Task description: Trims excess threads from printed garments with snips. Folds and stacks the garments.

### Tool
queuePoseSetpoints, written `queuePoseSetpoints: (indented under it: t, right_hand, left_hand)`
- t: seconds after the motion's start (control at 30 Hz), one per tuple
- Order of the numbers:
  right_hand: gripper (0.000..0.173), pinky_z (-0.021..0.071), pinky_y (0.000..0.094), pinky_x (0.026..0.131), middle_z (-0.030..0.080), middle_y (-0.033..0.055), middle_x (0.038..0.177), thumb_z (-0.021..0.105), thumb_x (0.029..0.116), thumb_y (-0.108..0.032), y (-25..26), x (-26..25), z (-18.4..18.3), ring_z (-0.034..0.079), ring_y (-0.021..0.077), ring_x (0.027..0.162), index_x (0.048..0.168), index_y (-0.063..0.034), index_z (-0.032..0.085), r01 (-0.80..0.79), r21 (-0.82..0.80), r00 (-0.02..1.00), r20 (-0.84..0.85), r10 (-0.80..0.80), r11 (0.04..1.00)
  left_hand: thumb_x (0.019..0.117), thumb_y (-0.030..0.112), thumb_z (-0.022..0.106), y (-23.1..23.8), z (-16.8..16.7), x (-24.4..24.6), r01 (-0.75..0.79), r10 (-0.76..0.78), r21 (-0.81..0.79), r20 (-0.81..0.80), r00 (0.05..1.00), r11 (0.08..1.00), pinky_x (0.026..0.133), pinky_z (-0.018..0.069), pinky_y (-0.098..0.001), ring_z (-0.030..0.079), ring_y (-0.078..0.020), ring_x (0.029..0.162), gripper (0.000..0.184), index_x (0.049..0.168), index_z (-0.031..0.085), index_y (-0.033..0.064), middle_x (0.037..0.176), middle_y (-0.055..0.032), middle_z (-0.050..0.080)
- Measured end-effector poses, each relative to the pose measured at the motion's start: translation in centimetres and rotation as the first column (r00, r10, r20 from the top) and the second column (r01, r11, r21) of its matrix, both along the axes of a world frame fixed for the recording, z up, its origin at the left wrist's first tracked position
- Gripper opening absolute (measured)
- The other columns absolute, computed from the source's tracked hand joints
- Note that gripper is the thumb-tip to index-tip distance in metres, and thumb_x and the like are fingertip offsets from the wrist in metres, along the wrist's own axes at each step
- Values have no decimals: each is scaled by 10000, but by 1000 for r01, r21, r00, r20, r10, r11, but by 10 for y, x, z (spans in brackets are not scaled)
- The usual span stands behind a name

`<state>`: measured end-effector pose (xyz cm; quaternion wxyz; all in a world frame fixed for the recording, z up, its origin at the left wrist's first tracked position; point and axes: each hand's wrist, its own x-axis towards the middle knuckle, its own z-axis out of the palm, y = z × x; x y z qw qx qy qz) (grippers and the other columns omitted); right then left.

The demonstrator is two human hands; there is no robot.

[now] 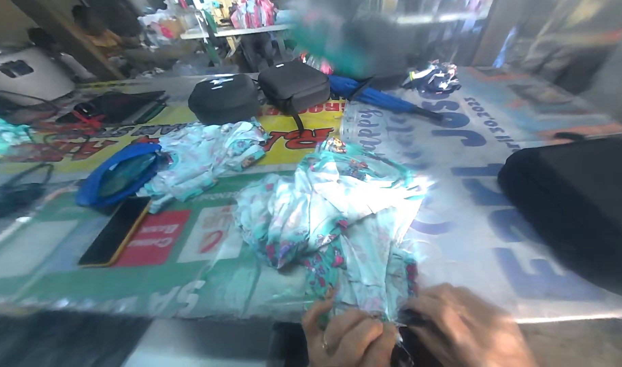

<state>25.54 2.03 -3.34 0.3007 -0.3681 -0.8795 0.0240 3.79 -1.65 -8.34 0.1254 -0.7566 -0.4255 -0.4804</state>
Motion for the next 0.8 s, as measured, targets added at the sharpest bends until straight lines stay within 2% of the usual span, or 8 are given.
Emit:
queuePoseSetpoints:
  t: [0.07,0.2,0.37,0.57,0.8]
  right_hand:
    - [145,521,321,678,742,64,990,632,1009,-246,-1,-2,-4,691,196,868,1074,-129,688,-14,17,1000,21,13,1000]
    - [119,491,331,649,747,45,983,623,1016,-235,-4,-6,-8,669,192,800,1061,-147,689,-38,59,999,13,37,998]
    - [126,467,325,666,751,38,978,626,1016,-244,-6,-9,-17,647,183,774,1072,-152,693,-7,95,999,-36,10,995]
    - [113,474,320,660,747,32,966,626,1013,-231,-7,-13,-21,648,180,769,1059,-154,695,20,91,998,-67,-14,996]
    - [119,482,306,678,744,43,963,615,1020,-227,-7,-15,-26,652,172,789,1054,-143,692,7,78,995,-103,1,997]
  left_hand:
    - [1009,267,601,0,-1,2,-4,4,1,4,1000,1000,1159,250,-351,537,-60,1094,72,1021,666,238,1049,65,584]
    - [1006,262,601,-1,-4,3,3,-3,22,0,1000,1000,1173,226,-362,537,-61,1108,84,1035,675,238,1056,74,595]
    - [1008,275,594,-3,-3,2,-8,9,31,-23,1000,999,1169,214,-370,535,-67,1100,95,1036,681,250,1036,73,600]
    - [1012,273,595,-4,1,0,7,-7,11,-28,1000,1000,1149,217,-362,566,-61,1033,104,1026,694,246,950,84,646]
    - [1015,256,582,-4,1,2,18,-18,11,-21,1000,1000,1132,233,-364,575,-72,1001,121,1017,700,231,919,76,658]
